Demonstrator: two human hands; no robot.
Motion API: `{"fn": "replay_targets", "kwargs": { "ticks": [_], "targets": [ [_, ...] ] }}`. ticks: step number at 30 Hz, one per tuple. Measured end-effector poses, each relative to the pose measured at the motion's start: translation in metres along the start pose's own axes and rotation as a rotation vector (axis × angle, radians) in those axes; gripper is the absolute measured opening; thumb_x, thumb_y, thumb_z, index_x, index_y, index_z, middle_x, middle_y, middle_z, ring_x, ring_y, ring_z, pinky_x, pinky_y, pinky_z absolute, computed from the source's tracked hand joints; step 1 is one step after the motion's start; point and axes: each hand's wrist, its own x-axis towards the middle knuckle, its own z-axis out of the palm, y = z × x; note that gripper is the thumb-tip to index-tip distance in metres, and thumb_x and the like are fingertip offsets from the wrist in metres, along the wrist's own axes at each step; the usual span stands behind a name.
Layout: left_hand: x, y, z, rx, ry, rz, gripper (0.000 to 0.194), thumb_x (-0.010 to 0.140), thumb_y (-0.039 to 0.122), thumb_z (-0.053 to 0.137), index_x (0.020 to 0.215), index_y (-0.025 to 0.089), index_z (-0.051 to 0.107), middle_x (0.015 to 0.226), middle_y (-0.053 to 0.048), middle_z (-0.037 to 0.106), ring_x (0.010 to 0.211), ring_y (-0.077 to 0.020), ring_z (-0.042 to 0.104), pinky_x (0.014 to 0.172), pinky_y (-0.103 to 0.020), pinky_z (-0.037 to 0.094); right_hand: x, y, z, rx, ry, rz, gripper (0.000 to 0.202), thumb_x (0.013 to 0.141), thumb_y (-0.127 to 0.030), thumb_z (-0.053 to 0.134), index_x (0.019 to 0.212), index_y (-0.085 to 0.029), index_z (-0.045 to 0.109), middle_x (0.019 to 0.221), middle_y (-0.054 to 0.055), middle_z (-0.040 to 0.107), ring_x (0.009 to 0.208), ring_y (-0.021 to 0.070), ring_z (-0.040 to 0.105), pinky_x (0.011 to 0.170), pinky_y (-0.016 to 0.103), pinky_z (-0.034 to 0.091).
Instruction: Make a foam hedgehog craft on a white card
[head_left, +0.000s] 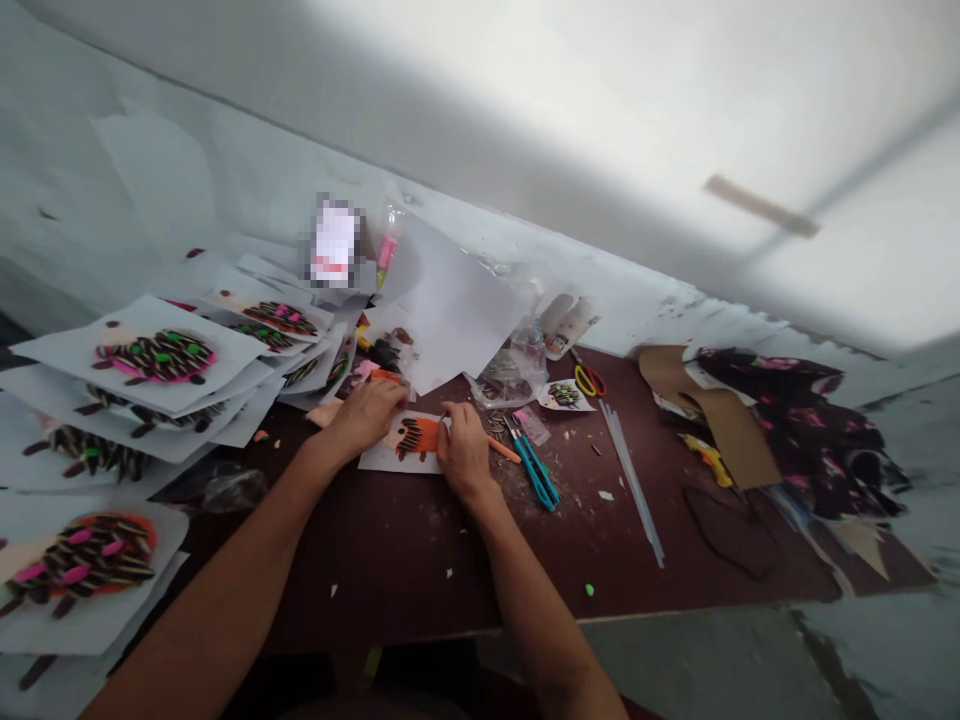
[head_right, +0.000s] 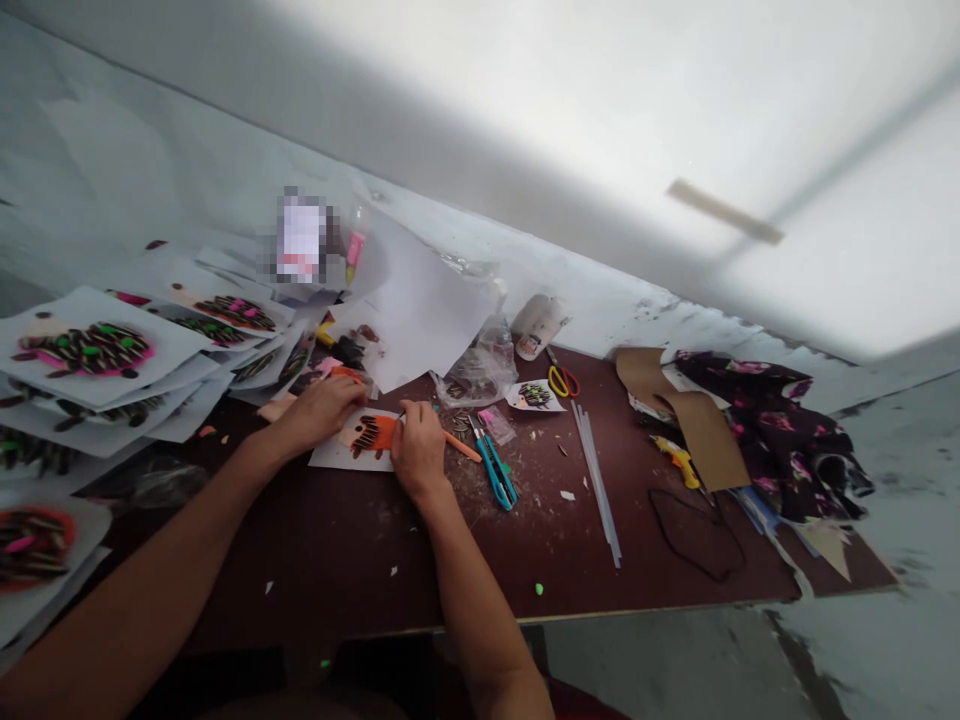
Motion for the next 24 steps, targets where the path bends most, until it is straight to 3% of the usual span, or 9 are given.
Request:
{"fn": "replay_targets", "kwargs": {
  "ticks": [3,11,24],
  "targets": [
    [-0.0003,-0.0013,0.001,-0.01,-0.007,0.012,0.022,0.087,0.008,0.05,0.083,0.019,0.068,0.091,-0.011,0.07,0.093,-0.0265,0.062,0.082,-0.038,0.047,-0.0016,0.0009,-0.0007,0.053,0.015,-0.018,0.03,0.095,-0.009,0.045,0.116,-0.016,0.064,0.106,0.012,0.068,0.1,0.0228,0.063,0.09,0.034,0.05],
    [-0.0002,0.0027,-0.0029,0.009,-0.028,0.009,0.024,0.088,0.01,0.049,0.084,0.019,0.07,0.089,-0.011,0.069,0.093,-0.0268,0.06,0.082,-0.038,0.047,-0.0048,0.0082,-0.002,0.037,0.056,-0.002,0.02,0.099,-0.02,0.046,0.092,-0.019,0.065,0.085,0.006,0.068,0.083,0.0196,0.063,0.078,0.029,0.046],
    [0.0001,0.001,-0.0028,-0.031,-0.026,0.001,0.024,0.09,0.009,0.049,0.083,0.019,0.07,0.088,-0.01,0.07,0.09,-0.025,0.061,0.081,-0.036,0.047,-0.0067,0.005,-0.0091,0.034,0.01,-0.035,0.019,0.101,-0.021,0.051,0.092,-0.021,0.069,0.088,0.005,0.07,0.085,0.0189,0.062,0.08,0.028,0.046]
  ]
}}
